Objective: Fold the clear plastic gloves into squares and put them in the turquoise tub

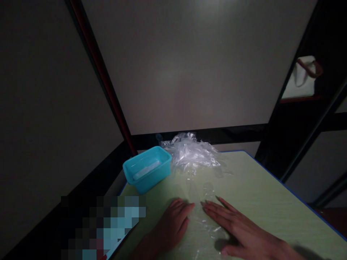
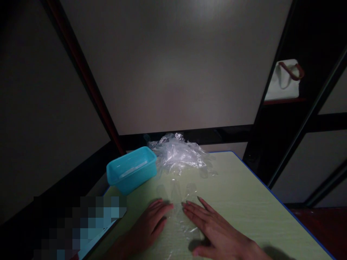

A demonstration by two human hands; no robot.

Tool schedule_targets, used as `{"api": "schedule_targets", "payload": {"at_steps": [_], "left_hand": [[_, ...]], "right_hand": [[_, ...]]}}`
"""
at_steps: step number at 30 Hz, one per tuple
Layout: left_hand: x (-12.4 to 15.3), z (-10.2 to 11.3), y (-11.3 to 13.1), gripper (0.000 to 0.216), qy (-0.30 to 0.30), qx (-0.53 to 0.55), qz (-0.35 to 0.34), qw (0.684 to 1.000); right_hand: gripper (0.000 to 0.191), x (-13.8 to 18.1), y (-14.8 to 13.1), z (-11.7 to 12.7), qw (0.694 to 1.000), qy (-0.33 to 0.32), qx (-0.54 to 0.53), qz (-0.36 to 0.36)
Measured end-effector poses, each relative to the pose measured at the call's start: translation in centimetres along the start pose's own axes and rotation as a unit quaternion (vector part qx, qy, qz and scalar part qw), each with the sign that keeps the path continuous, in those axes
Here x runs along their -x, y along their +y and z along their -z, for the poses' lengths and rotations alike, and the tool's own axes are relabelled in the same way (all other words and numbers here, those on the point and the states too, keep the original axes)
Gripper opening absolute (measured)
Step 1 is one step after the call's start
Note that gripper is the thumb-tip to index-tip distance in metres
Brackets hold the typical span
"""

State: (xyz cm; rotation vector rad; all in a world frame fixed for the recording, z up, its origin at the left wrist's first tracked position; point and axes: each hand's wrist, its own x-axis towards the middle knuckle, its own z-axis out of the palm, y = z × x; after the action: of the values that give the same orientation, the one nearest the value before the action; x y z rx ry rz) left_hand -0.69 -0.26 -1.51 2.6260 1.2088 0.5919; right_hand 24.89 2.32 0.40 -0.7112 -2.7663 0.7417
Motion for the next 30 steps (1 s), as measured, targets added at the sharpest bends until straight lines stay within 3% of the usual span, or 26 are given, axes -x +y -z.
{"api": "schedule_targets", "payload": {"at_steps": [8,20,22,26,30], "left_hand": [[-0.5,0.6,0.7,0.048,-0.052,0.013,0.003,0.999],[-0.5,0.6,0.8,0.05,-0.054,0.016,-0.002,0.998],[-0.5,0.6,0.7,0.047,-0.047,0.013,-0.01,0.999],[-0.3,1.0,0.6,0.044,-0.02,0.029,-0.03,0.999],[0.4,3.0,1.0,0.036,-0.021,0.09,0.04,0.995]], "right_hand": [[0.086,0.2,0.0,-0.1,1.0,-0.018,0.011,0.006],[0.1,0.7,0.3,-0.3,0.999,-0.03,0.009,0.018],[0.088,0.7,-0.5,0.4,0.999,-0.022,0.012,0.022],[0.034,0.6,-2.1,1.0,1.0,-0.019,-0.012,0.018],[0.013,1.6,-2.3,0.2,0.996,-0.045,-0.061,0.041]]}}
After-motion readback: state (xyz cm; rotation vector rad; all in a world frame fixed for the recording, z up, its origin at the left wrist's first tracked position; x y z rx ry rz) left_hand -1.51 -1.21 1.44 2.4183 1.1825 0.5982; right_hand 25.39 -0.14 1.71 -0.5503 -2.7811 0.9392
